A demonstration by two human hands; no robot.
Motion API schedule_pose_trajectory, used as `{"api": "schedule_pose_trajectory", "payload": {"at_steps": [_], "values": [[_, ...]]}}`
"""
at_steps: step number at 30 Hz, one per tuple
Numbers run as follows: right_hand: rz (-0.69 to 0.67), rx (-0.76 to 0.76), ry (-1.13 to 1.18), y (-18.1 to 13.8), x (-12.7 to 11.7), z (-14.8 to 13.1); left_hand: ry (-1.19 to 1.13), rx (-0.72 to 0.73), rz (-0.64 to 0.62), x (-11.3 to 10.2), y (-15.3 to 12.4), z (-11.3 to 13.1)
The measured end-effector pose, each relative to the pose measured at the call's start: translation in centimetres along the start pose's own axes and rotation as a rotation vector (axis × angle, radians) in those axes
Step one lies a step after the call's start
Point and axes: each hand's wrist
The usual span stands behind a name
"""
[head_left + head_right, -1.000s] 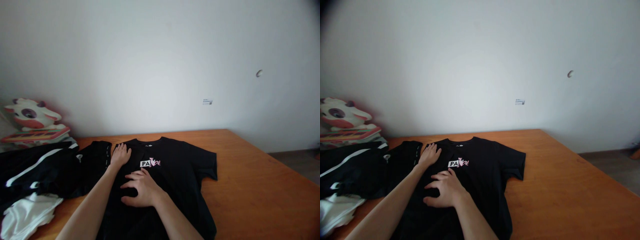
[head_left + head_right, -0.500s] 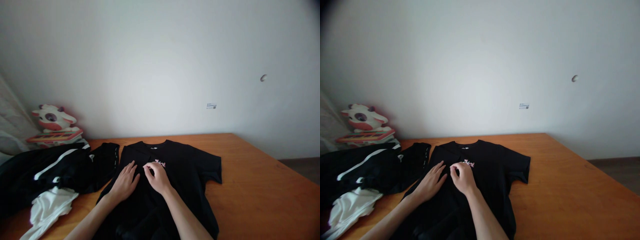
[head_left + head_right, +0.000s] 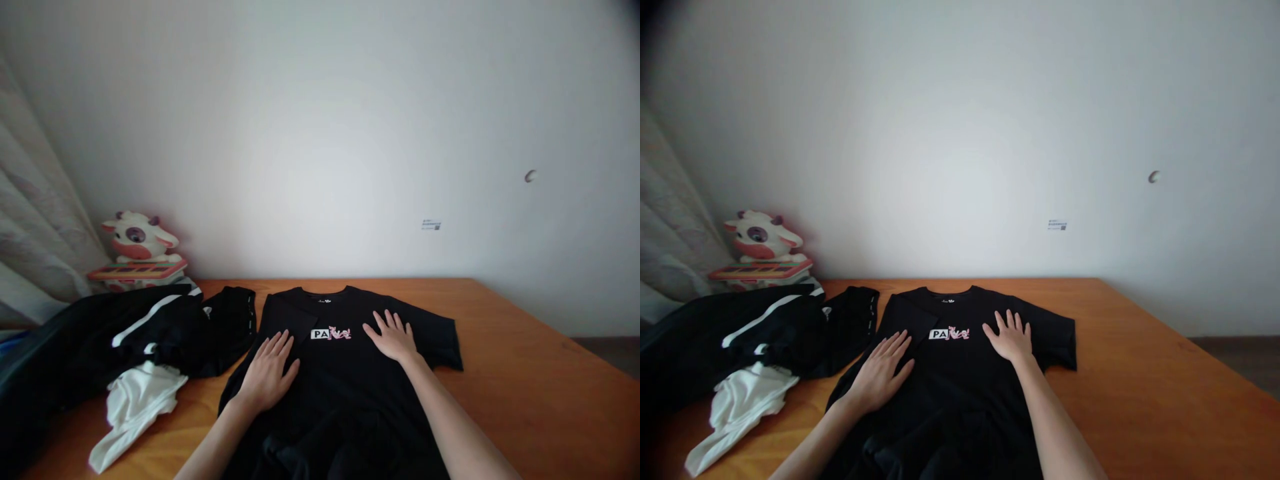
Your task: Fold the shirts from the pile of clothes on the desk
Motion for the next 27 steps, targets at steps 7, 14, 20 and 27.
{"api": "schedule_pose_trajectory", "payload": {"at_steps": [7, 14, 20, 27], "values": [[0.088, -0.054, -0.115, -0.7, 0.3, 0.5, -0.007, -0.057, -0.001, -0.8, -1.0, 0.8], [0.25, -0.255, -0.072, -2.2, 0.5, 0.6, -0.033, 0.05, -0.007, -1.0, -3.1, -0.1], [0.335, -0.2, -0.049, -3.6, 1.0, 0.8, 0.017, 0.104, 0.032, -1.3, -5.8, -1.9], [0.535, -0.457, 0.116, -6.5, 1.2, 1.2, 0.073, 0.28, 0.021, -2.5, -7.7, -3.5]]}}
Point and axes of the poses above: each hand's wrist, its own y-axis towards the middle knuckle, its own x-axis out of the palm, z = x × y, and after that the axes turned 3 degrees about -y, right-handed
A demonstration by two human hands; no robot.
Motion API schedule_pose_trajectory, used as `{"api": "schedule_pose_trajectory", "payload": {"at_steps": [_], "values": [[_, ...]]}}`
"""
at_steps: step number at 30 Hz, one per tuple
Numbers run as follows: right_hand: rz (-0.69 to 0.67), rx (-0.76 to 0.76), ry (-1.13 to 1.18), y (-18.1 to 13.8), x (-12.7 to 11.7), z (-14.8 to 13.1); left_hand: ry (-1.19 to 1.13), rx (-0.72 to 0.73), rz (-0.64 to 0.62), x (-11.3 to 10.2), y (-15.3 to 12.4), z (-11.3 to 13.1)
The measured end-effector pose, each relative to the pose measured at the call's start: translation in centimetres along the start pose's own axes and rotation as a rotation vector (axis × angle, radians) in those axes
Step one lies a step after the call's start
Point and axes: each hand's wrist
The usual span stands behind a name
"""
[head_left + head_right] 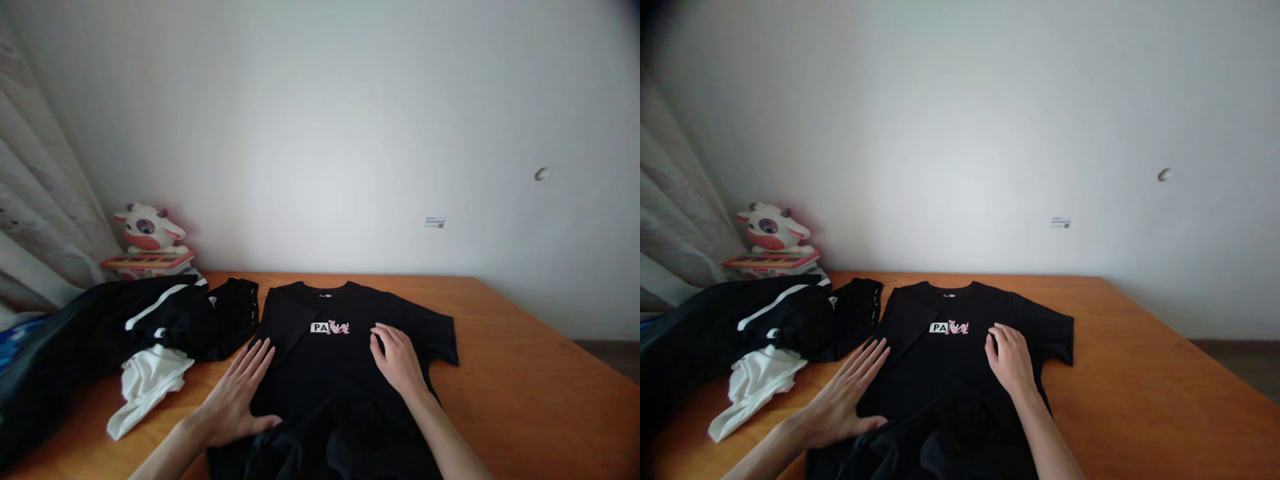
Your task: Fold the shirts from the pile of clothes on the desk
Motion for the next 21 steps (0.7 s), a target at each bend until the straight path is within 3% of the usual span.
{"api": "schedule_pose_trajectory", "payload": {"at_steps": [6, 12, 17, 21], "values": [[-0.205, 0.121, -0.147, -3.1, -0.9, -1.3, -0.058, 0.037, -0.039, -1.4, -0.8, -0.5], [-0.231, 0.089, -0.112, -5.4, -2.0, -2.7, -0.13, -0.034, -0.107, -3.7, -3.2, -0.3], [-0.354, 0.107, -0.099, -6.0, -2.7, -3.4, -0.146, -0.093, -0.196, -5.6, -5.3, -1.1], [-0.387, 0.118, -0.097, -5.9, -2.9, -3.7, -0.15, -0.083, -0.261, -6.2, -4.2, -2.7]]}}
Point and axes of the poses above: each hand's wrist, its own y-axis towards the middle knuckle, its own x-axis out of the palm, z = x × y, and after that the axes turned 3 degrees about -y, right-handed
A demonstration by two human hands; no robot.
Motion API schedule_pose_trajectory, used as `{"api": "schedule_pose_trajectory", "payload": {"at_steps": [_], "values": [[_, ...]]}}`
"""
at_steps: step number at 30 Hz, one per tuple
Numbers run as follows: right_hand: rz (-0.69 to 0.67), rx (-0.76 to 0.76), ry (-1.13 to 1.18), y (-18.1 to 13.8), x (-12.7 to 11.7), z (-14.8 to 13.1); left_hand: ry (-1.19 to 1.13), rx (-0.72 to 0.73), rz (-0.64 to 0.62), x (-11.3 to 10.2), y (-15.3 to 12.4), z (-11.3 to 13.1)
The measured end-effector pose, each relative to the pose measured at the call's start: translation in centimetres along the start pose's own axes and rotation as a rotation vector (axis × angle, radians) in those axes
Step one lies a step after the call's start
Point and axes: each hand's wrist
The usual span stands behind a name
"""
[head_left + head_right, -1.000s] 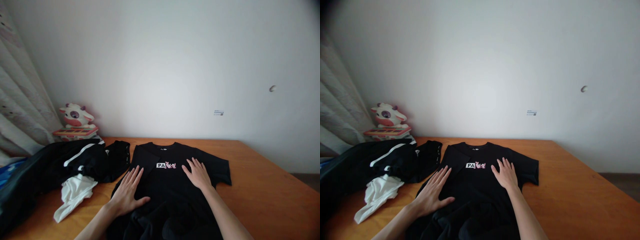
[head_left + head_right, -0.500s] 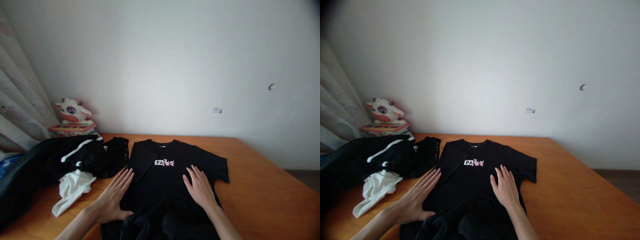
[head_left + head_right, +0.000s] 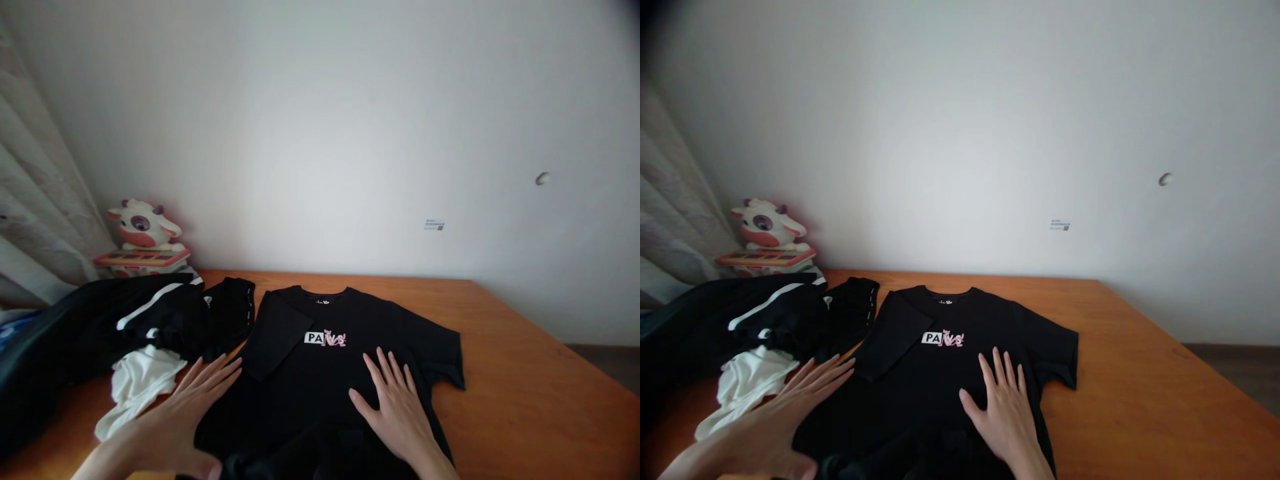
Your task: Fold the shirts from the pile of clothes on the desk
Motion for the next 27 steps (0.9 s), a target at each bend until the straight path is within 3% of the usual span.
{"api": "schedule_pose_trajectory", "payload": {"at_steps": [3, 6, 9, 12, 15, 20, 23, 27], "values": [[0.016, 0.0, 0.006, 0.0, 0.2, 0.0, -0.057, -0.062, 0.088, -0.5, 4.5, 0.1], [0.026, -0.002, 0.009, 0.0, 0.3, 0.0, -0.137, -0.117, 0.205, -0.5, 11.8, 1.9], [0.029, 0.002, 0.012, 0.0, 0.4, 0.1, -0.113, -0.223, 0.154, 0.4, 19.5, 4.2], [0.033, 0.006, 0.014, 0.1, 0.5, 0.2, -0.093, -0.354, 0.169, 2.3, 24.7, 5.8], [0.028, 0.01, 0.015, 0.0, 0.8, 0.3, -0.073, -0.459, 0.195, 4.5, 26.6, 6.3], [0.082, 0.043, 0.007, 1.0, 0.5, -0.1, -0.046, -0.479, 0.193, 6.2, 26.6, 5.7], [0.129, 0.103, 0.015, 4.0, -0.7, -1.1, -0.043, -0.465, 0.196, 6.4, 26.5, 5.4], [0.126, -0.019, 0.074, 10.8, -1.4, -3.0, -0.031, -0.462, 0.218, 6.4, 26.6, 5.5]]}}
Point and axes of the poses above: each hand's wrist, its own y-axis towards the middle knuckle, its own x-axis out of the palm, z = x × y, and after that the axes turned 3 degrees about -y, right-handed
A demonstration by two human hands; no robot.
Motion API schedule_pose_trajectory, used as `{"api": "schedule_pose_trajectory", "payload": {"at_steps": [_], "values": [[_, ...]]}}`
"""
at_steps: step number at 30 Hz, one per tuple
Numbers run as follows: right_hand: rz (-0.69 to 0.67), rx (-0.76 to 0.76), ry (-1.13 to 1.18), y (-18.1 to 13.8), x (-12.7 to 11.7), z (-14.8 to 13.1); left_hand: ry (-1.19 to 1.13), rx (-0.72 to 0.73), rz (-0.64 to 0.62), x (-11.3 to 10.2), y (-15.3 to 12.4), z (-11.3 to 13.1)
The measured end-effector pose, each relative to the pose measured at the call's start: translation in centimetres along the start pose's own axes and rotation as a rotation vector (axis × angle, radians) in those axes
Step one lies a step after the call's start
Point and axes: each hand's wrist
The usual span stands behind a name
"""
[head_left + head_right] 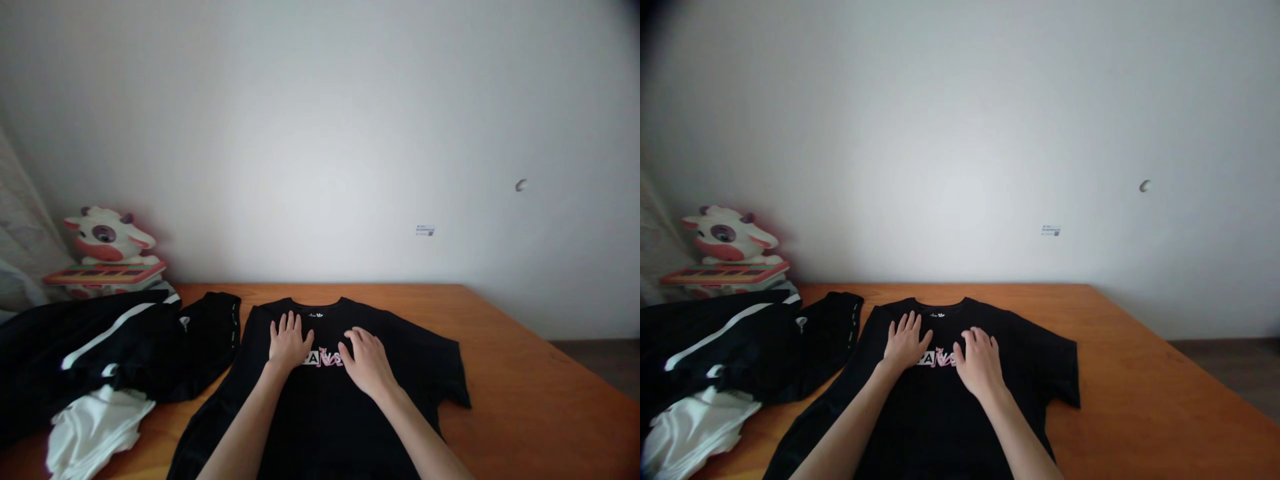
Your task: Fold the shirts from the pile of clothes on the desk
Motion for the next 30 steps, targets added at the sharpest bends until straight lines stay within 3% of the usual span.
{"api": "schedule_pose_trajectory", "payload": {"at_steps": [4, 8, 17, 23, 27, 30], "values": [[-0.099, -0.037, 0.045, 5.6, 2.5, -2.0, -0.034, 0.04, 0.002, -0.3, -0.1, 0.1], [-0.171, -0.103, 0.073, 7.6, 5.1, -3.4, -0.084, 0.222, -0.033, -0.6, 0.1, -0.2], [-0.187, -0.112, 0.102, 7.6, 6.3, -3.0, -0.118, 0.251, -0.043, -0.4, 1.1, -1.0], [-0.056, -0.084, 0.115, 7.6, 6.2, -2.7, -0.059, 0.272, -0.038, -0.7, 1.0, -0.7], [0.031, -0.05, 0.099, 6.9, 5.4, -1.2, 0.049, 0.148, -0.062, -1.7, 0.9, 1.7], [0.052, -0.006, 0.07, 5.1, 4.2, 0.7, 0.018, 0.228, -0.006, -1.7, -0.1, 4.9]]}}
Point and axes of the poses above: each hand's wrist, its own y-axis towards the middle knuckle, its own x-axis out of the palm, z = x × y, and after that the axes turned 3 degrees about -y, right-handed
